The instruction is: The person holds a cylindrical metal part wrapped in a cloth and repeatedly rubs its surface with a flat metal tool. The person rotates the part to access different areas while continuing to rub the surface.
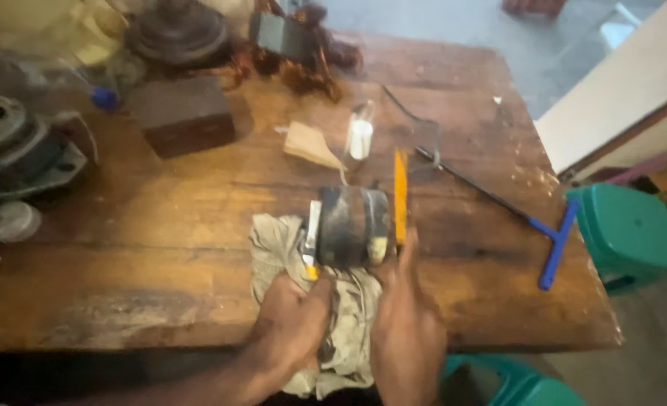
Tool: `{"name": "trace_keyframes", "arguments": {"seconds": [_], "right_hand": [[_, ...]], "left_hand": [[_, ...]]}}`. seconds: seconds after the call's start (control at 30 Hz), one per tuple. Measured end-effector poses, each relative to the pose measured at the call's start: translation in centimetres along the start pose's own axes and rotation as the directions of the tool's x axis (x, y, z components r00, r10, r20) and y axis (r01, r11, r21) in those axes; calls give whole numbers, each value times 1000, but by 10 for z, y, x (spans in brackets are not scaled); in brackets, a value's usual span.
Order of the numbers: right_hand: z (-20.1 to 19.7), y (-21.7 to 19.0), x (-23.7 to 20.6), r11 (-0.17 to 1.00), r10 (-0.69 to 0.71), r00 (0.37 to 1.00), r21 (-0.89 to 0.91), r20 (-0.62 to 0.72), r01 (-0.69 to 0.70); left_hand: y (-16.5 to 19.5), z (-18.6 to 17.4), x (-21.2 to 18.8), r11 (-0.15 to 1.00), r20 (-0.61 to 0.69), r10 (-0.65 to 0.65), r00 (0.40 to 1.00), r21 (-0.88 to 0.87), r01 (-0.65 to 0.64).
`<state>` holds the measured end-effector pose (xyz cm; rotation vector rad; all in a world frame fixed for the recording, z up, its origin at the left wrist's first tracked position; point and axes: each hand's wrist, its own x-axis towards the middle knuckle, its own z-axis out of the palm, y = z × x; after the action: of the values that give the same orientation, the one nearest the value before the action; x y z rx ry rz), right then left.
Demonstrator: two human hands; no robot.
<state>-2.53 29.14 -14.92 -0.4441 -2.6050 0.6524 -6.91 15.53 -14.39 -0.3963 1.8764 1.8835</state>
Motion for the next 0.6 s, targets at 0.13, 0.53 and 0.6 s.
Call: {"name": "trace_keyframes", "arguments": {"seconds": [0.13,0.53,0.6], "right_hand": [[-3,-1,0,986,-42,994,-159,99,58],[5,-3,-6,994,-99,995,49,31,97],[13,5,-2,986,-139,990,98,4,138]], "left_hand": [[-3,2,5,996,-13,39,999,-75,-40],[-10,0,25,980,-60,172,983,-91,-177],[-10,1,28,983,-60,179,982,46,-177]]}}
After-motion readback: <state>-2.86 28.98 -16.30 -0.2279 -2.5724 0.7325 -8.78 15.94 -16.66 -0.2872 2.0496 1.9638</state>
